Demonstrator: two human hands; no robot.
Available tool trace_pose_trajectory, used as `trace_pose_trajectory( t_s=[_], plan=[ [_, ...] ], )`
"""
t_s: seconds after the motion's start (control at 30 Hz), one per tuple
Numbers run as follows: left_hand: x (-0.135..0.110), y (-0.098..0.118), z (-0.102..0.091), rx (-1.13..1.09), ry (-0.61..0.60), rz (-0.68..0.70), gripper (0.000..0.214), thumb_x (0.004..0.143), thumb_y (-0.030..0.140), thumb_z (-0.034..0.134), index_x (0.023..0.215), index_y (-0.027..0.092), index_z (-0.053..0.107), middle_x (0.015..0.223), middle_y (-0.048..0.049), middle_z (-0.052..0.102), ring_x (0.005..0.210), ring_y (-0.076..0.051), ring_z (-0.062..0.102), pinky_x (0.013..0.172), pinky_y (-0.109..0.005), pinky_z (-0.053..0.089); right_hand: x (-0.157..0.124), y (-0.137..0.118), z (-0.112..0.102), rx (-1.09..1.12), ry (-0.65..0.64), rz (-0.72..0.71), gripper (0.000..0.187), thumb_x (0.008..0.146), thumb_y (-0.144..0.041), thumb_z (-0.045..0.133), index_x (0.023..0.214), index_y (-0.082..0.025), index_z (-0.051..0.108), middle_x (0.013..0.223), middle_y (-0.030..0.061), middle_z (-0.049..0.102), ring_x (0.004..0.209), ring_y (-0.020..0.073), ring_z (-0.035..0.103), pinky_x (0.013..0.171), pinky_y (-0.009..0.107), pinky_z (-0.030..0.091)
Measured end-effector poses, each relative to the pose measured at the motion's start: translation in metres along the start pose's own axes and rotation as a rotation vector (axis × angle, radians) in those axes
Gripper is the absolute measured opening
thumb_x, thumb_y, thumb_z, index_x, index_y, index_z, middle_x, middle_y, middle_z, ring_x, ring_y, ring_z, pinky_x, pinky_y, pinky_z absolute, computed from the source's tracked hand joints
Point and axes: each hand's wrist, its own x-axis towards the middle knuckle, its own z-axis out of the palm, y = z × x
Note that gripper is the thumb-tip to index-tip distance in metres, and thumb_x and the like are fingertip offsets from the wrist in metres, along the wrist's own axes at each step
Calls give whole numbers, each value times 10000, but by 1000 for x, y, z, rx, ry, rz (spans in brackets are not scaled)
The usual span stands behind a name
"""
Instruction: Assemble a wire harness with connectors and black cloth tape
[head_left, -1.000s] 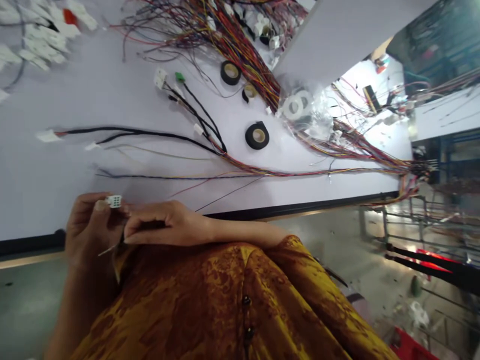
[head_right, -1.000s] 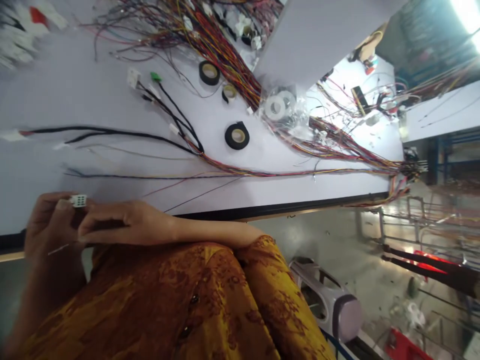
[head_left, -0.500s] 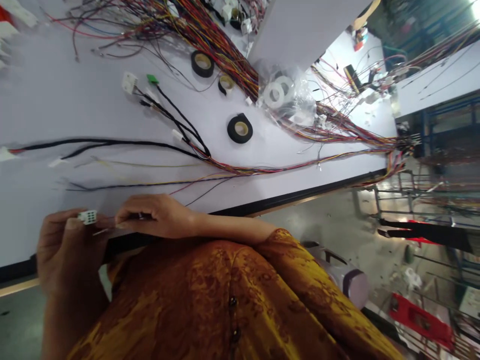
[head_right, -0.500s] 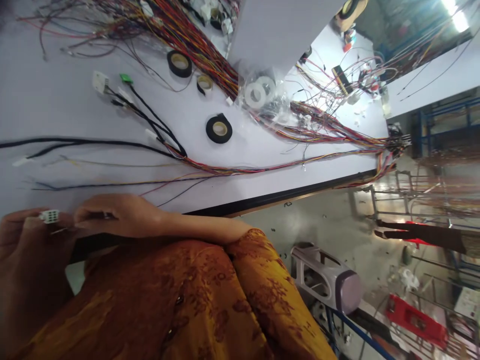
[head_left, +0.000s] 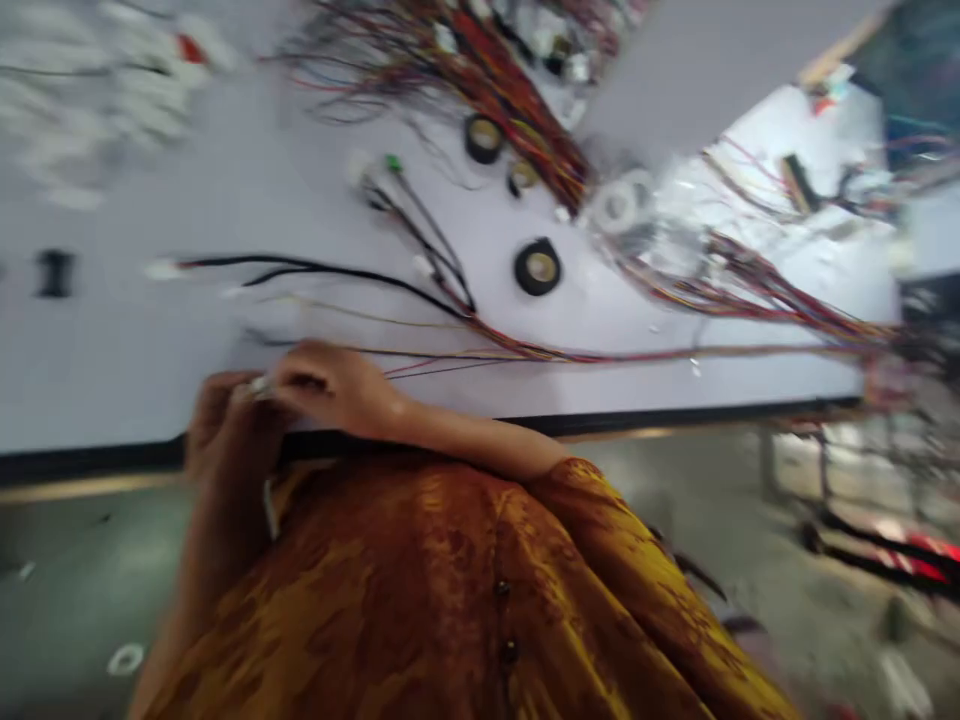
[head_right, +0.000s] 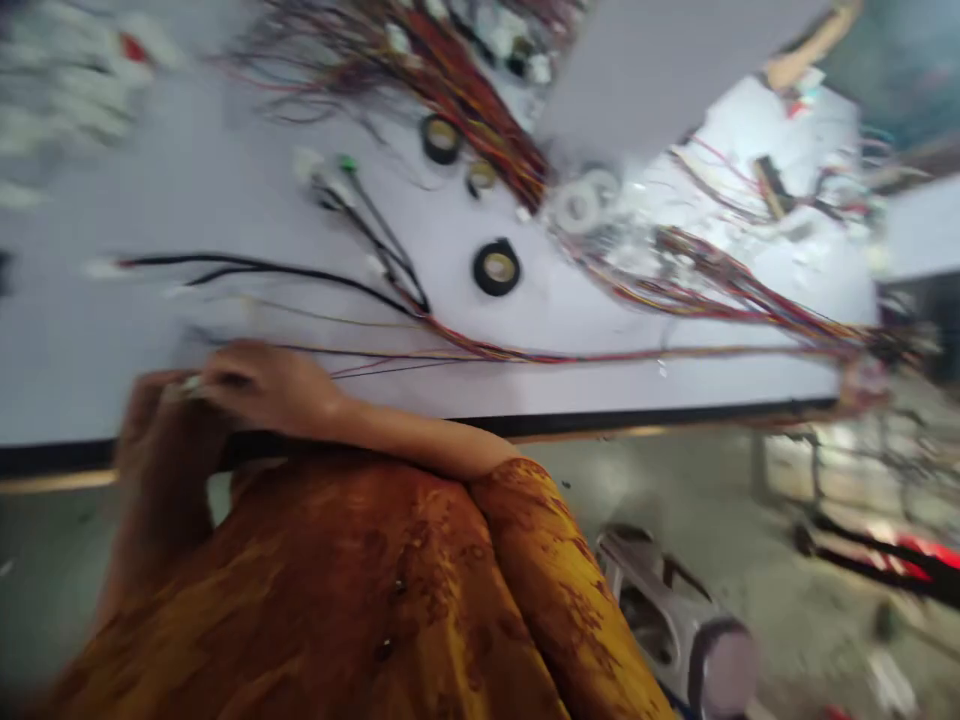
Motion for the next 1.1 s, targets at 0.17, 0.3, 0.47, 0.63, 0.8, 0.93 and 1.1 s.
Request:
trace_pose_trajectory(
  t_s=[0.17, 0.3, 0.47, 0.63, 0.8, 0.93, 1.1],
  plan=[
    [-5, -5, -6, -397, -19, 56, 390, 728, 485, 822, 905, 217, 600, 657, 37, 614, 582, -80, 559, 575, -195, 484, 18, 5, 2, -35, 112, 0, 146, 872, -238, 601, 738, -196, 565, 737, -28, 553, 709, 107, 509, 702, 259, 421],
    [6, -5, -6, -495, -62, 65, 360, 750, 449, 820, 917, 204, 616, 673, 29, 628, 592, -84, 587, 578, -196, 490, 19, 4, -1, -56, 77, 23, 153, 874, -262, 569, 736, -200, 550, 725, -21, 553, 674, 110, 494, 669, 268, 414],
    [6, -4, -9, -577, -62, 60, 305, 795, 416, 791, 923, 194, 626, 684, 24, 625, 596, -80, 583, 575, -191, 486, 14, -3, 0, -49, 42, 80, 165, 883, -304, 571, 754, -203, 550, 714, -21, 545, 636, 107, 468, 629, 271, 400],
    [8, -5, -9, -606, -72, 73, 274, 821, 399, 772, 927, 191, 628, 683, 18, 627, 592, -82, 585, 581, -198, 492, 22, 0, 0, -40, 15, 72, 162, 877, -312, 570, 757, -207, 541, 711, -20, 527, 651, 111, 465, 647, 276, 402],
    [7, -2, -8, -597, -47, 71, 282, 808, 405, 785, 915, 189, 639, 699, 13, 620, 600, -82, 588, 573, -199, 490, 22, 3, 0, -9, 10, 125, 173, 870, -338, 579, 759, -210, 546, 696, -27, 526, 641, 110, 461, 636, 268, 404],
    [5, 1, -7, -575, -45, 68, 311, 775, 437, 807, 897, 191, 660, 681, 13, 615, 591, -82, 576, 555, -199, 480, 20, 8, -1, 21, -43, 133, 159, 874, -341, 594, 802, -200, 608, 744, -13, 584, 689, 116, 509, 684, 272, 428],
    [5, 1, -8, -561, -39, 67, 281, 788, 423, 799, 884, 195, 667, 660, 11, 616, 573, -91, 570, 543, -214, 473, 18, 11, -1, 8, -55, 156, 177, 874, -365, 605, 815, -201, 636, 771, -4, 627, 724, 126, 547, 716, 275, 447]
  ],
)
